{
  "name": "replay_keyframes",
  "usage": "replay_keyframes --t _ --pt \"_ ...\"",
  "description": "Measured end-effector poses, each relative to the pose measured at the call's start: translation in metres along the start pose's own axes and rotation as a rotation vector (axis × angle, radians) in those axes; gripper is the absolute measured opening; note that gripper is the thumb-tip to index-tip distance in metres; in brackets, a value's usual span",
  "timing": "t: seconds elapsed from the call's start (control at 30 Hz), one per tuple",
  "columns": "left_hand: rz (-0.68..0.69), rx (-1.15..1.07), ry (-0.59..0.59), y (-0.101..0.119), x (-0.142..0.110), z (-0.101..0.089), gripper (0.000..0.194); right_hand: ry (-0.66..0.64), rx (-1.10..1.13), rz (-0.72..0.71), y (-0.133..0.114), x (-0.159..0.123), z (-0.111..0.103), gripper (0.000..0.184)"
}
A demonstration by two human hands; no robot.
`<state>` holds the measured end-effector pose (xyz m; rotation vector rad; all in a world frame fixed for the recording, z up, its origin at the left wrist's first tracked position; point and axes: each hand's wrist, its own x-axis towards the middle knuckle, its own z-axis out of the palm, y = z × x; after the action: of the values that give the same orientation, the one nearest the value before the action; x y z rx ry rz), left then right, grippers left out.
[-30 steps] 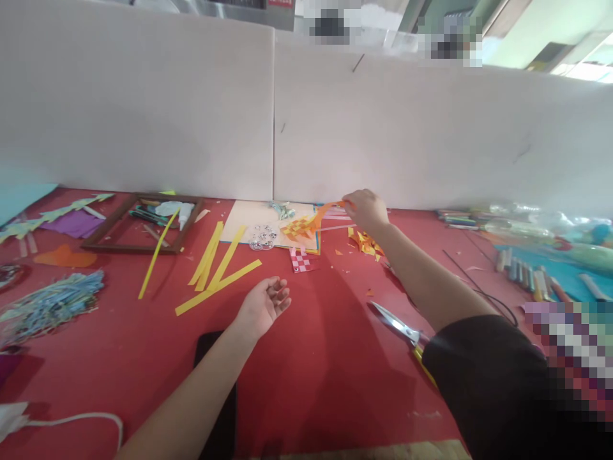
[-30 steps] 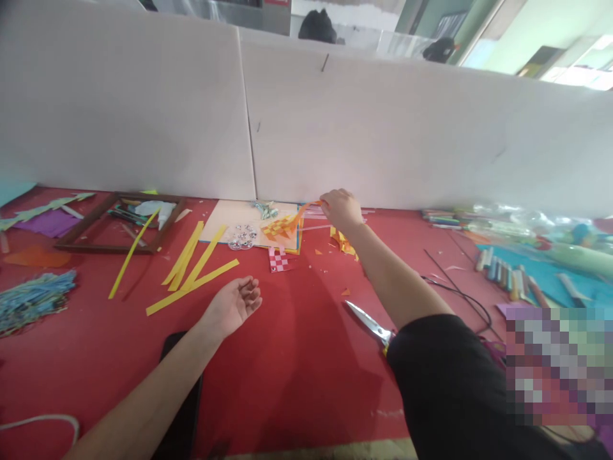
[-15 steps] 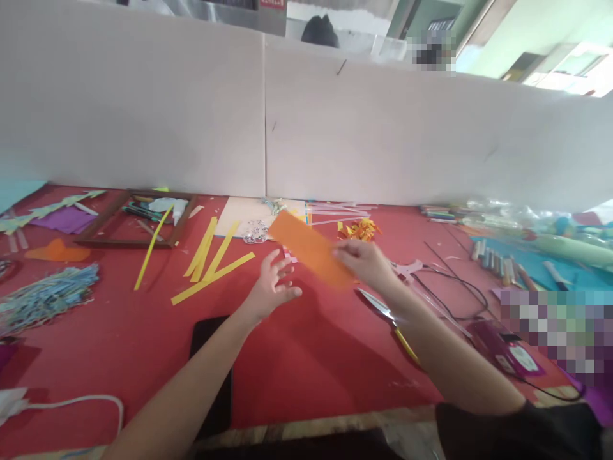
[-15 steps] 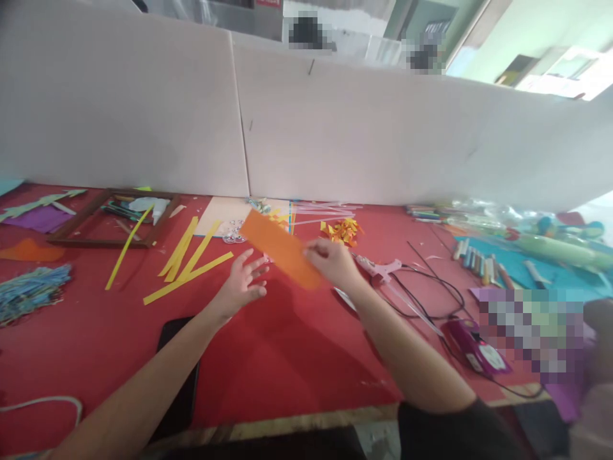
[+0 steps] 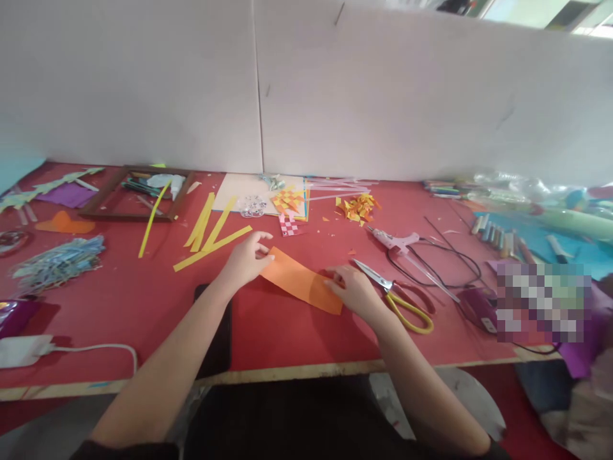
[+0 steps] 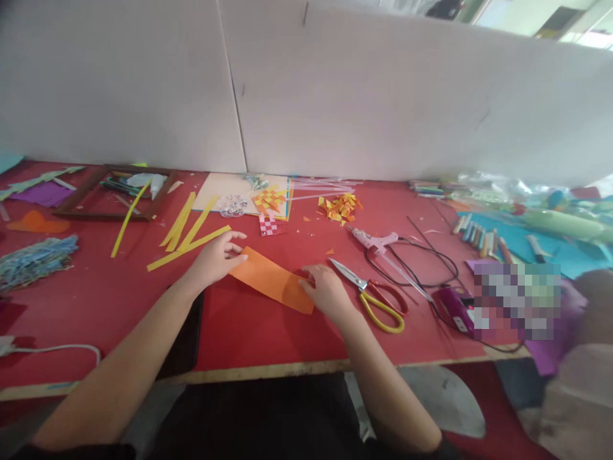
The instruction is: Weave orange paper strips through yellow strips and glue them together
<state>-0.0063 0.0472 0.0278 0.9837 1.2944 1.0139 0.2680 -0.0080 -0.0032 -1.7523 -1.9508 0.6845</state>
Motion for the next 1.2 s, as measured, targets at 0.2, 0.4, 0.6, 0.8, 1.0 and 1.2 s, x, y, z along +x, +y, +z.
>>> replay_keyframes --t 0.2,0.4,0.6,0.8,1.0,1.2 --pt "0.006 0.027 0.020 -0.003 -0.023 0.000 0.032 0.104 -0.051 -0.202 -0.033 -0.022 0.021 0.033" --pt "-0.040 0.021 -0.008 -0.019 -0.051 0.001 0.029 0.076 -0.046 -0.338 -0.055 -0.024 0.048 0.036" --pt "0.009 0.177 -0.146 -0.021 -0.067 -0.012 0.017 -0.003 -0.026 -0.412 -0.039 -0.012 0.036 0.038" --pt "0.249 0.354 -0.291 -0.016 -0.068 -0.010 0.017 -0.078 -0.001 -0.490 -0.020 -0.010 0.017 0.028" --pt "0.399 0.525 -0.469 -0.031 -0.060 0.006 0.037 -0.130 0.018 -0.519 -0.015 -0.010 0.005 0.029" --pt "0.583 0.847 -0.608 -0.052 -0.059 0.010 0.058 -0.109 0.162 -0.561 -0.024 -0.020 0.008 0.038"
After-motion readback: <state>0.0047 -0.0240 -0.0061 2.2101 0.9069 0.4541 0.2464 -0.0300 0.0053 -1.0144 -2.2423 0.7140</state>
